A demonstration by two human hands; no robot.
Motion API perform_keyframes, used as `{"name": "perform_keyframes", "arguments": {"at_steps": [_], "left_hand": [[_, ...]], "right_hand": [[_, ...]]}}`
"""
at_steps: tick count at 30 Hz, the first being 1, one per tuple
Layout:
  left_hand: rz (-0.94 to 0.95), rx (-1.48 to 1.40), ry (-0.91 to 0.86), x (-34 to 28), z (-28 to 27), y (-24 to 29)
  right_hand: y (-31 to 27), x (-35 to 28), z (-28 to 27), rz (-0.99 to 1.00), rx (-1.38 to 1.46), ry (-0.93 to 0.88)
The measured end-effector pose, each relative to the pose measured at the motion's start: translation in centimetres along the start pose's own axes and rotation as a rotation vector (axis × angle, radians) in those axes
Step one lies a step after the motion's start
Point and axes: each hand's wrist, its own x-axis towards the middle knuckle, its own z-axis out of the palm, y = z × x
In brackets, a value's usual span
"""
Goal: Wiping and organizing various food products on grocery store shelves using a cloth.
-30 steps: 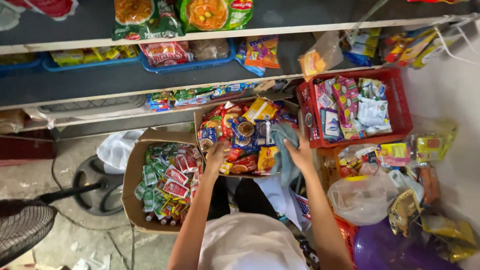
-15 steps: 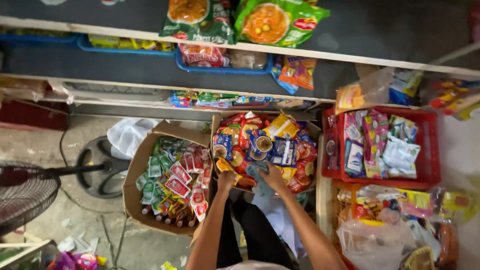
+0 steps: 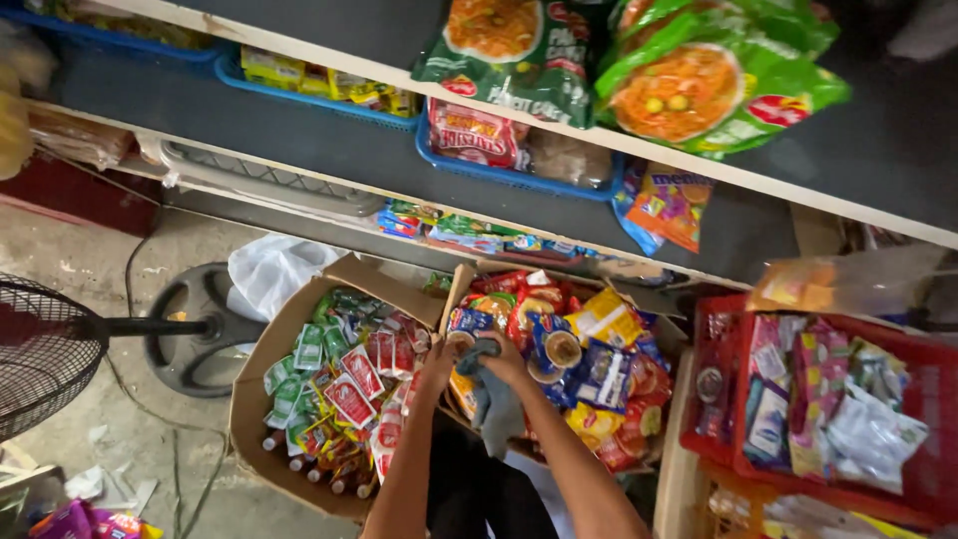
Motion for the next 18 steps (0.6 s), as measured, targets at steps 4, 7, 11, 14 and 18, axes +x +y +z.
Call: {"name": "perform_keyframes", "arguments": {"at_steps": [4, 7, 11, 14, 18], "left_hand": [[0.233, 0.16, -0.153, 1.9, 1.3, 2.4], [0.046, 0.437, -0.014, 1.9, 1.6, 2.9], [0.327, 0.066, -0.16, 0.7, 0.9, 2.2], [0.03, -0.47, -0.116, -1.2, 0.2, 5.3], [0.365, -0.25, 0.016, -2.2, 0.2, 8.2]], "right_hand": [[2.2, 2.4, 1.3, 0.008, -0.045, -0.05], [2.8, 2.9, 1.9, 0.03, -0.019, -0.094], [-2.1, 0.2, 1.2, 0.182, -0.078, -0.053], [-6.0, -2.5, -1.4, 0.091, -0.193, 0.036], [-10.1, -7.9, -6.3, -0.091, -0.144, 0.073]]}}
